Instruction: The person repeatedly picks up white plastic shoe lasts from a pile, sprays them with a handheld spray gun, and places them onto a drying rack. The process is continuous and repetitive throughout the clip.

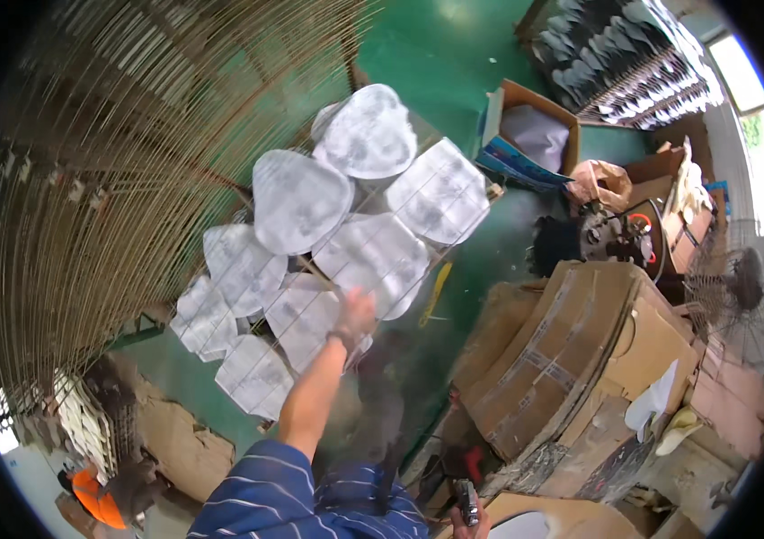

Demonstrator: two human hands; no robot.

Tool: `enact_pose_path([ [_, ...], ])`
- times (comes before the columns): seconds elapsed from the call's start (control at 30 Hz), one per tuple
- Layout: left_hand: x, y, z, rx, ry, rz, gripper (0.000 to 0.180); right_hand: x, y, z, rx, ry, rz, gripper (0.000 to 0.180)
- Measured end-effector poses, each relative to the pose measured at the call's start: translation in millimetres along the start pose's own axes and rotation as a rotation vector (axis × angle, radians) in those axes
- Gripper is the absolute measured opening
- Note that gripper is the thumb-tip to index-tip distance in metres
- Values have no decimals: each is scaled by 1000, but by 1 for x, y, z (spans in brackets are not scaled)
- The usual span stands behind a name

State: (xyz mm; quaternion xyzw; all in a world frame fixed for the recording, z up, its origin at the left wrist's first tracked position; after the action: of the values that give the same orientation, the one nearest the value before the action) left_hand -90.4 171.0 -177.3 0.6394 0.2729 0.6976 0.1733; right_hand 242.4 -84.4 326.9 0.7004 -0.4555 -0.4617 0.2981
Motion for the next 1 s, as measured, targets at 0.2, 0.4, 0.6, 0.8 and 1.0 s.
enact_pose_path([
  [0.2, -58, 168, 172, -685, -855, -17, 71, 54, 37, -29, 145, -40, -45, 41],
  [0.4, -89, 269, 209, -960, -1282, -79, 65, 184, 111, -40, 426, -312, -140, 43],
  [0.6, -57, 304, 201, -844, -1417, 184, 38, 303, 200, -38, 592, -644, -48, 42],
  [0.8, -72, 470, 292, -1255, -1203, 824, 27, 415, 291, -30, 908, -784, -48, 45],
  [1.0, -98, 698, 398, -1619, -1042, 1197, 29, 485, 360, -18, 1058, -969, -1, 44],
])
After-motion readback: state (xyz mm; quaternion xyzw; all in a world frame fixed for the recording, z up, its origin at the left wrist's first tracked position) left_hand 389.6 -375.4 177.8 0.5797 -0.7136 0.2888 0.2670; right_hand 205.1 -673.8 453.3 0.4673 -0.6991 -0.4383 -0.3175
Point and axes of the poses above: each hand's wrist, its own y-axis away from the middle knuckle, its own z-axis out of the palm, x = y × z, the point moved 8 cm from there along -y, towards the middle knuckle, and after that the axes turned 5 degrees about -y, right-handed, at the moved point
